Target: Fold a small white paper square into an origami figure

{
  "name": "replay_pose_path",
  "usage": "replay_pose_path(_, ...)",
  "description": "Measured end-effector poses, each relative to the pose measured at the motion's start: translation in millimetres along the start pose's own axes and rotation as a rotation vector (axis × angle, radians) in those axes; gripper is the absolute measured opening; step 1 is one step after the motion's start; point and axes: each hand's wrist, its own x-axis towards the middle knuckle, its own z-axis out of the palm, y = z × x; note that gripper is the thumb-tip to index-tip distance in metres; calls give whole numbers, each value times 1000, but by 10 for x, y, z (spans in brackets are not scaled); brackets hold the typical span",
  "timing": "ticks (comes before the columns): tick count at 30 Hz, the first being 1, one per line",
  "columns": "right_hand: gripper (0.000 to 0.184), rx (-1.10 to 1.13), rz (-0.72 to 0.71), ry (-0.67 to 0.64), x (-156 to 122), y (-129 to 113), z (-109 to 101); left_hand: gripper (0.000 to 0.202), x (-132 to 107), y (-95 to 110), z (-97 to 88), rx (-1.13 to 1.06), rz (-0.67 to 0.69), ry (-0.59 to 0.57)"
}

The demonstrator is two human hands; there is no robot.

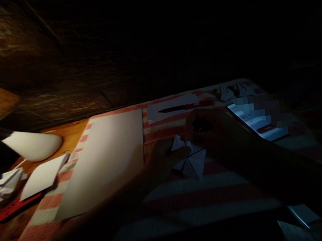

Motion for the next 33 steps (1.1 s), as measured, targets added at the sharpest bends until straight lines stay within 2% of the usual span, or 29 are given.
replay_pose_path(8, 18, -28, 35, -1, -8, -29, -12, 25, 8, -31, -12, 22, -10, -40)
replay_pose_path(19, 20, -30, 24, 13, -21, -57, 7, 31, -11, 65, -10, -7, -65, -67)
replay_pose_path(24, 22, 48, 46, 4, -15, -59, -2, 30, -32, 41, -4, -48, -85, -64)
replay_pose_path(29, 13, 218, 15, 11, 80, -32, -116, 26, -52, 2, 9, -133, -79, -48)
replay_pose_path(33, 20, 185, 26, 18, 81, -1, -127, 25, -56, 14, 10, -120, -64, -10)
